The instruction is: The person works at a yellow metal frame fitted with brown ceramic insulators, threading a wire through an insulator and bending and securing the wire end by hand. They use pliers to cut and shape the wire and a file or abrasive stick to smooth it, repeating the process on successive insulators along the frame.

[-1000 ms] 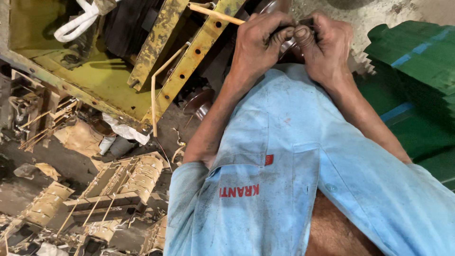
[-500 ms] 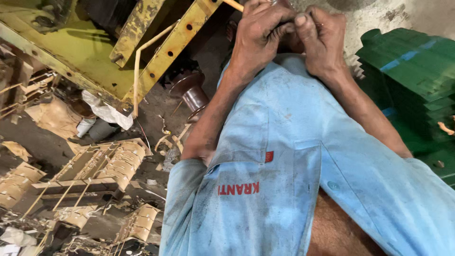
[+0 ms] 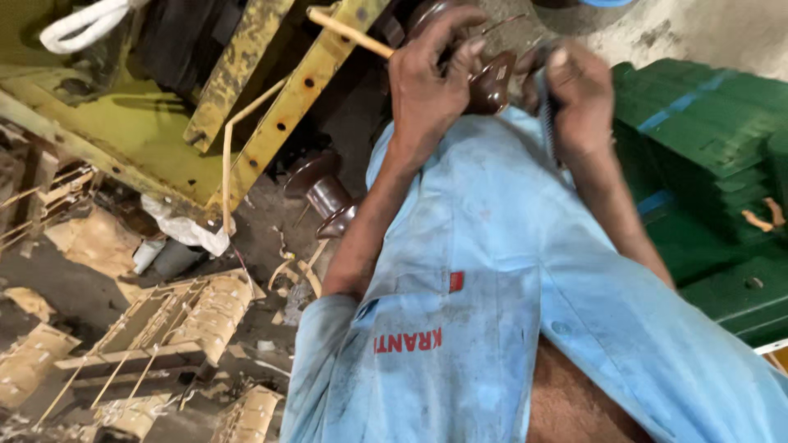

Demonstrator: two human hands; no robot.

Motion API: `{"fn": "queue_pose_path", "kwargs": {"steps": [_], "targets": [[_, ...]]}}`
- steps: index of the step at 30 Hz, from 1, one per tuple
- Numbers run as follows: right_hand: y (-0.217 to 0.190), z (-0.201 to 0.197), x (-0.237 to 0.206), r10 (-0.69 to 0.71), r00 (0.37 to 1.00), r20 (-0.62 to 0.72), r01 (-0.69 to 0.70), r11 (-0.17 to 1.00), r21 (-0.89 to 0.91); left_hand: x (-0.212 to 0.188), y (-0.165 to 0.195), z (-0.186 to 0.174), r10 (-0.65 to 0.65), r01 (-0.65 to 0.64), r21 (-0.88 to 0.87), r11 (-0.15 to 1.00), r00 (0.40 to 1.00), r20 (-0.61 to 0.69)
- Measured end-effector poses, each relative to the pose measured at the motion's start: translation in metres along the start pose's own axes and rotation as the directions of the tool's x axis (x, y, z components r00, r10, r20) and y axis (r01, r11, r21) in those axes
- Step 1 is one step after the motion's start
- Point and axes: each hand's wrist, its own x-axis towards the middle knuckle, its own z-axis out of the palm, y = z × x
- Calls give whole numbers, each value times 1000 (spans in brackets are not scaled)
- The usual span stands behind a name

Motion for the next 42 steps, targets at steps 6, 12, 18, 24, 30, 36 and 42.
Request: {"fn": "queue_pose_path", "kwargs": {"steps": [6, 12, 18, 24, 30, 36, 42], "targets": [[0, 27, 13, -437, 897, 63, 404, 757, -513, 3, 1, 17, -68, 63, 71, 995, 996, 64], [28, 39, 29, -543, 833, 105, 462, 577, -674, 11, -9, 26, -279, 312, -216, 925, 945, 169], [26, 32, 68, -615, 788, 25, 384, 459, -801, -7, -10, 14, -217, 236, -212, 948, 970, 108], [15, 41, 53, -608, 779, 155, 540, 523, -660, -15, -16, -3, -293, 317, -327, 890, 948, 123], [14, 50, 53, -650, 737, 185, 599, 502, -624, -17, -13, -3, -229, 255, -328, 910, 966, 116], [16, 49, 56, -698, 688, 199, 654, 476, -588, -7, 6, -22, -265, 284, -444, 850, 959, 105], [0, 56, 81, -690, 687, 228, 676, 492, -548, 4, 21, -45, -337, 329, -585, 741, 936, 99]]}}
